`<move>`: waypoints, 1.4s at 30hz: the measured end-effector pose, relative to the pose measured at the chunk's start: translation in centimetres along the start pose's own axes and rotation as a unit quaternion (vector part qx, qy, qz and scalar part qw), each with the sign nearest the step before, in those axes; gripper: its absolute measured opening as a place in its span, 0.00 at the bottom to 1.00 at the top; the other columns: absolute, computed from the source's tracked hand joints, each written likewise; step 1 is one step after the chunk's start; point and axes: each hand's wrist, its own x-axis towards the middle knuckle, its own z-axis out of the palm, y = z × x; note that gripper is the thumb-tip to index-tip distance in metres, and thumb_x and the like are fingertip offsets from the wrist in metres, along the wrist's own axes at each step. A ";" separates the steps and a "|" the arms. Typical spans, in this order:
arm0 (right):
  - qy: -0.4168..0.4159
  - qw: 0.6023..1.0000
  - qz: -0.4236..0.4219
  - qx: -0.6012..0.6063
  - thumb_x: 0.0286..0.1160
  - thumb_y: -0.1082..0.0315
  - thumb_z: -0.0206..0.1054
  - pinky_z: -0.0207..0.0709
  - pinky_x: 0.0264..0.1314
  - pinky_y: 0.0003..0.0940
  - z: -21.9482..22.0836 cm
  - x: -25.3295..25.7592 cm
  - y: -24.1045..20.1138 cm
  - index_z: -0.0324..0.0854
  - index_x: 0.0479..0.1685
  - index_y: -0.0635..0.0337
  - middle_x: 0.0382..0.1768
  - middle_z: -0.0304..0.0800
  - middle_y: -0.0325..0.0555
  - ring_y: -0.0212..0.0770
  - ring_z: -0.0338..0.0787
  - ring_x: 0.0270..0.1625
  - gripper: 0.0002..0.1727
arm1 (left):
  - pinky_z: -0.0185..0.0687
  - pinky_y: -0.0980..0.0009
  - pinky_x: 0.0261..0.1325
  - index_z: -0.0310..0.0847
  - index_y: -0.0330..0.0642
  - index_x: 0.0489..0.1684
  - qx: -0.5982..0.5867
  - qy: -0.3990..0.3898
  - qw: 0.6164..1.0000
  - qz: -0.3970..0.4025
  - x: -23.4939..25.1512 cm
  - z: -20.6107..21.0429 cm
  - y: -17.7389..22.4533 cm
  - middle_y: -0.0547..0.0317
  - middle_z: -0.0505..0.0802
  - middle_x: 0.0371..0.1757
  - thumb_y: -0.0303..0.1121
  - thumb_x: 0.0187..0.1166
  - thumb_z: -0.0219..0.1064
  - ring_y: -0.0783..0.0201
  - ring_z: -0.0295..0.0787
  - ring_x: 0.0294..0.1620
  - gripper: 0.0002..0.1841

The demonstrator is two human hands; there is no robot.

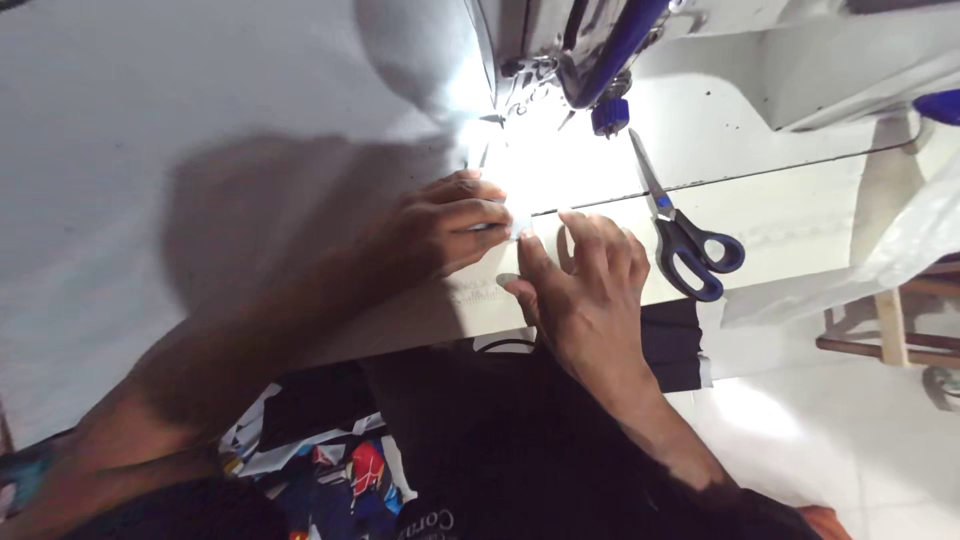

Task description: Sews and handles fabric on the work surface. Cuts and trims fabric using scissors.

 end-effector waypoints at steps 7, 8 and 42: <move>-0.010 1.000 -0.001 -0.026 0.84 0.35 0.54 0.59 0.77 0.72 0.1 2.2 0.1 0.88 0.65 0.34 0.72 0.83 0.55 0.67 0.73 0.79 0.26 | 0.70 0.51 0.86 0.93 0.40 0.52 -0.014 -0.002 1.000 0.013 0.6 -0.9 -1.9 0.50 0.94 0.60 0.28 0.85 0.63 0.49 0.85 0.73 0.11; -0.012 1.000 -0.002 -0.022 0.84 0.35 0.54 0.59 0.77 0.73 0.1 2.4 0.2 0.89 0.64 0.34 0.71 0.83 0.55 0.67 0.73 0.79 0.26 | 0.71 0.52 0.85 0.93 0.39 0.51 -0.020 0.006 1.000 0.016 0.7 -0.9 -2.2 0.50 0.94 0.59 0.28 0.85 0.63 0.49 0.85 0.72 0.11; 0.074 0.975 0.172 -0.118 0.83 0.40 0.62 0.56 0.90 0.60 -10.1 2.8 15.5 0.70 0.84 0.69 0.86 0.63 0.70 0.68 0.61 0.90 0.43 | 0.76 0.52 0.79 0.94 0.41 0.48 0.003 0.041 0.999 0.022 2.0 -2.4 -8.7 0.50 0.96 0.56 0.33 0.88 0.56 0.52 0.91 0.64 0.16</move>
